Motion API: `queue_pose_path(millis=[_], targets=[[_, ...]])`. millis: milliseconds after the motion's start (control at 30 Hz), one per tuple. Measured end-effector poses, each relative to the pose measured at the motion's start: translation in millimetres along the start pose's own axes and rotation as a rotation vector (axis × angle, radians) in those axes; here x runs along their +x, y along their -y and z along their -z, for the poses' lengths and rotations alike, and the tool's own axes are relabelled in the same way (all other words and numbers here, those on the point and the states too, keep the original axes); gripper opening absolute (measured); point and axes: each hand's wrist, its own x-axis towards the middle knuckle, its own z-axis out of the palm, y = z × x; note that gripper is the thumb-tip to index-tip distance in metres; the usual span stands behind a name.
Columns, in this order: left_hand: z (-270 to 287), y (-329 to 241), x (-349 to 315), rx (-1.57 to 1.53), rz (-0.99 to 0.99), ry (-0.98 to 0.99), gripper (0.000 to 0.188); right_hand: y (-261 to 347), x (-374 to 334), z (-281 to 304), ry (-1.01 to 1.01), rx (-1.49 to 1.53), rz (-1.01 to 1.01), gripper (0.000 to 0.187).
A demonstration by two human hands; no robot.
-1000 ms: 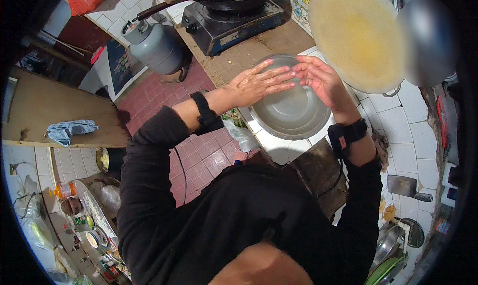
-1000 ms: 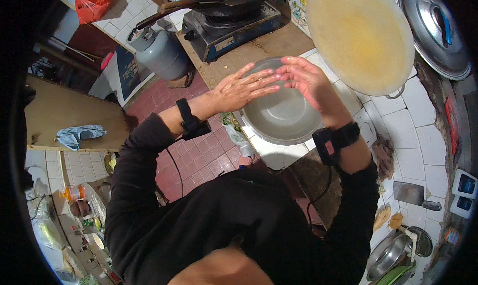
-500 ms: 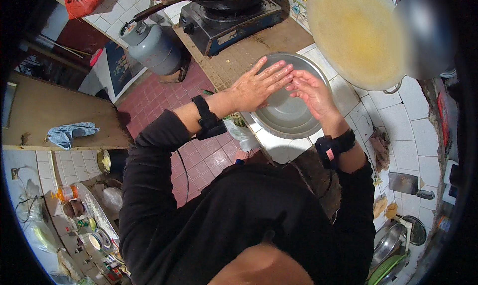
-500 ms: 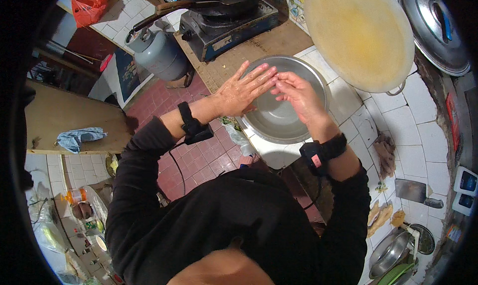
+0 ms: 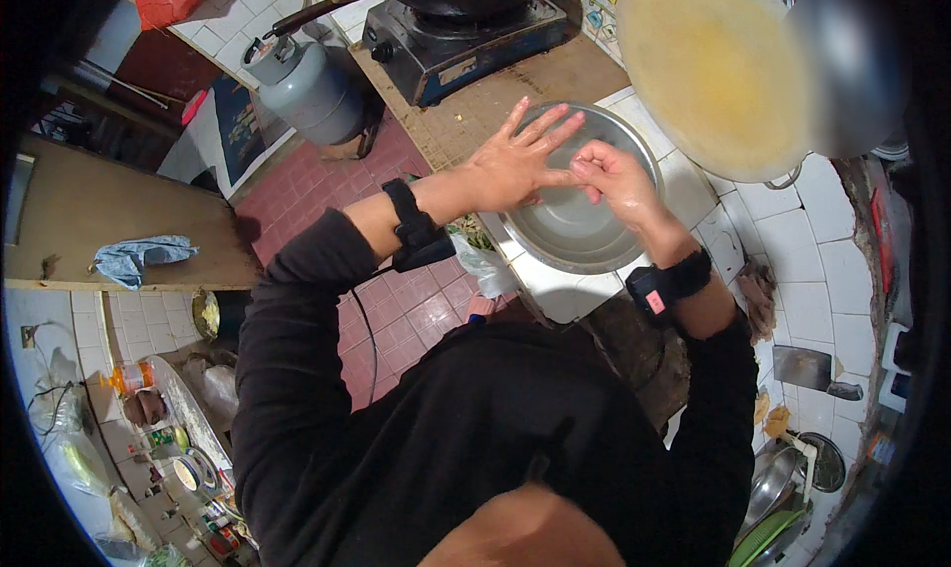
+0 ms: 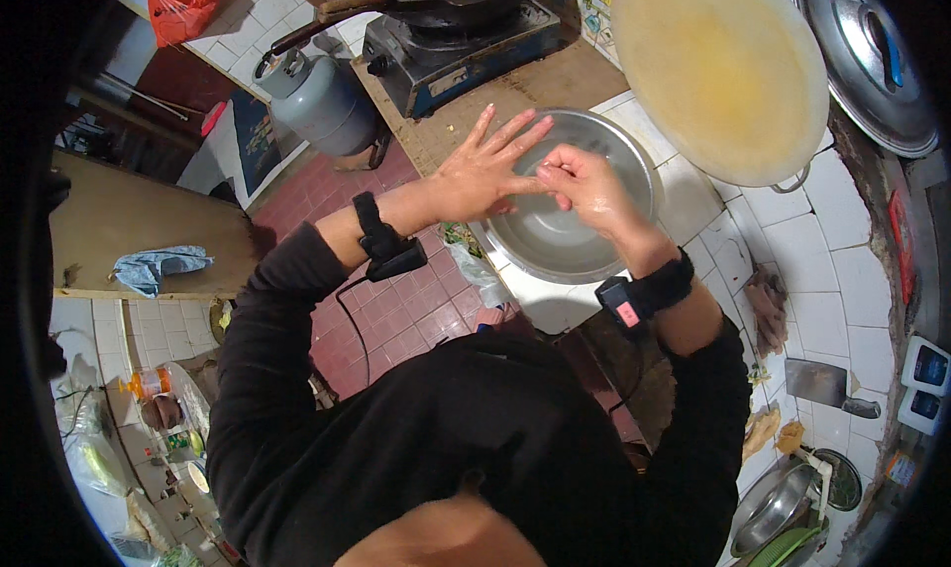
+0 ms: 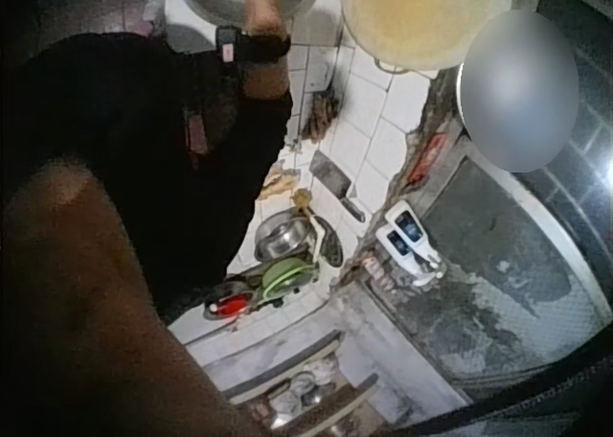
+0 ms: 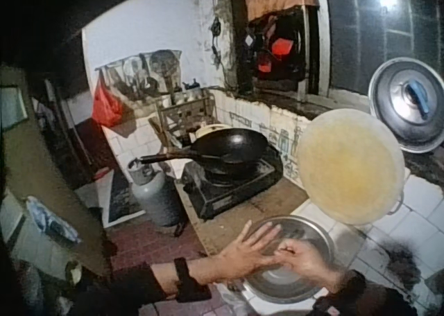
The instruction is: The person repeatedly rubs their hands together over a metal bowl filled with water, then lifts the bowl and walks across the kitchen. The hands are wet and the bowl is moved to another location.
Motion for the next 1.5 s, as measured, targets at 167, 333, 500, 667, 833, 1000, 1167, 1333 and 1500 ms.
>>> queue_pose_path(millis=[167, 333, 500, 667, 833, 1000, 1167, 1333, 1500], targets=[[1.5, -4.3, -4.2, -0.197, 0.035, -0.03, 0.075, 16.0, -7.3, 7.9, 0.094, 0.121, 0.043, 0.019], [3.7, -8.1, -7.9, -0.257, -0.037, -0.059, 0.066, 25.6, -1.4, 17.5, -0.035, 0.001, 0.149, 0.021], [9.0, -11.7, -9.9, -0.32, -0.075, -0.078, 0.053, 23.5, 7.5, 17.5, 0.09, -0.112, 0.091, 0.013], [9.9, -11.7, -9.7, -0.292, -0.091, -0.067, 0.048, 24.3, 6.4, 4.7, -0.047, -0.402, 0.091, 0.01], [5.7, -15.4, -7.6, -0.282, -0.123, -0.083, 0.046, 26.2, 3.8, -3.8, -0.156, -0.566, 0.145, 0.011], [8.5, -16.4, -13.2, -0.368, -0.058, -0.127, 0.045, 25.4, -2.5, 3.6, -0.027, -0.164, 0.311, 0.011], [10.5, -16.8, -13.8, -0.408, -0.038, -0.14, 0.04, 28.4, -7.8, 1.5, -0.018, 0.009, 0.166, 0.019], [9.0, -17.8, -13.4, -0.388, -0.031, -0.132, 0.037, 25.0, -4.7, -4.2, -0.06, 0.121, 0.119, 0.019], [6.7, -18.1, -10.7, -0.392, -0.027, -0.157, 0.035, 18.5, -2.3, -6.0, -0.111, 0.153, 0.165, 0.017]])
